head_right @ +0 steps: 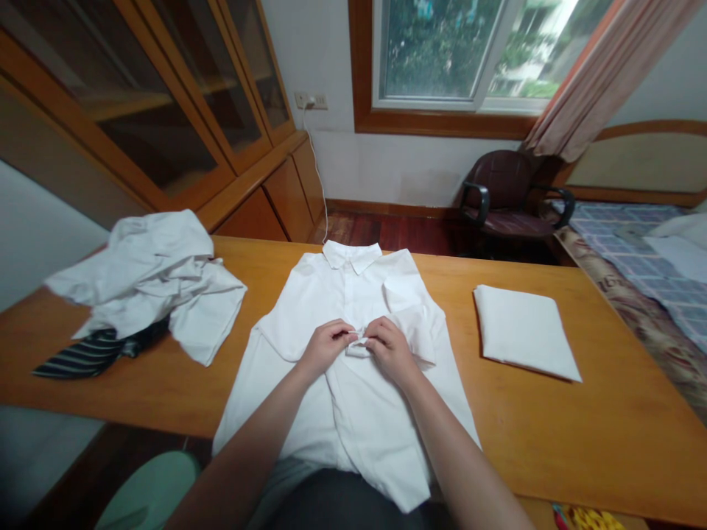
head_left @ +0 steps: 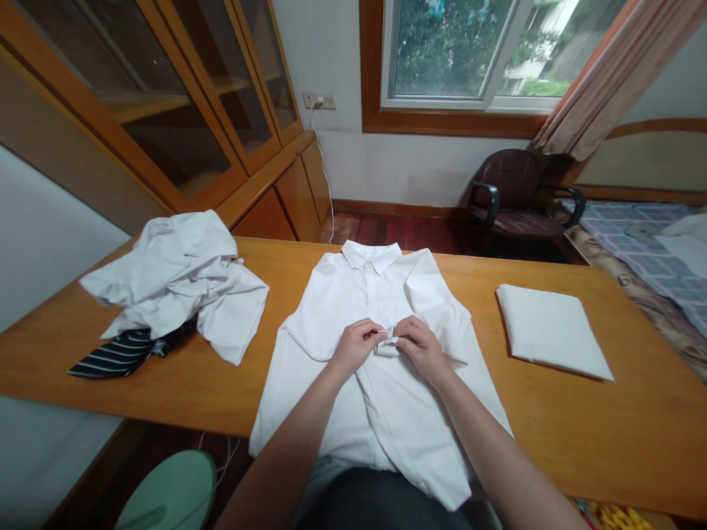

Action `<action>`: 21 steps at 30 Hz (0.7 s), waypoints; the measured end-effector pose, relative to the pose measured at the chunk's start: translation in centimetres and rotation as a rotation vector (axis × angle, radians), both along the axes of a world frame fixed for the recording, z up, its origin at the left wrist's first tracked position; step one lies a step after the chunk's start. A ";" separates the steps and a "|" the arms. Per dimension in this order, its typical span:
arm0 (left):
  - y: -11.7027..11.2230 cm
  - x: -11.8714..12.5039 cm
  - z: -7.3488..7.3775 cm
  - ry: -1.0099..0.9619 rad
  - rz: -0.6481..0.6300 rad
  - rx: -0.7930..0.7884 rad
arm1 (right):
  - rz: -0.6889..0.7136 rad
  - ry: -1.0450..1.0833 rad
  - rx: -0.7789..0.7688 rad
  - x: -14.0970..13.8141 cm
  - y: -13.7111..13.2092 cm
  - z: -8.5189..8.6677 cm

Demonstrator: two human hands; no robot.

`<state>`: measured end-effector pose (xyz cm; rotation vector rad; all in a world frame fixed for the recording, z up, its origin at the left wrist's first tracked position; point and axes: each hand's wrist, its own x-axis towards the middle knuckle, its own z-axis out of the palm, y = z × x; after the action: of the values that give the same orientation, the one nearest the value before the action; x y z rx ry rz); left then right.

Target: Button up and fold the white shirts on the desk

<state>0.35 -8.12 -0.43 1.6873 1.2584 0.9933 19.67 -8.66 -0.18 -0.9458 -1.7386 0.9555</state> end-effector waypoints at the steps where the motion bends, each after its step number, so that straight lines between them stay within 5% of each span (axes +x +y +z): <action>1: 0.0 0.0 0.0 0.003 0.000 0.003 | 0.000 0.003 -0.003 0.1 0.0 0.0; 14: -0.2 0.1 -0.1 0.027 0.007 0.053 | 0.070 0.001 -0.139 0.4 0.1 0.7; 21: 0.1 -0.2 -0.3 -0.209 0.127 -0.077 | -0.111 0.174 -0.125 0.5 0.2 0.1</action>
<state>0.17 -8.02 -0.72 1.4194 1.2592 1.1500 20.19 -8.50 -0.12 -0.9975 -1.4799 1.0507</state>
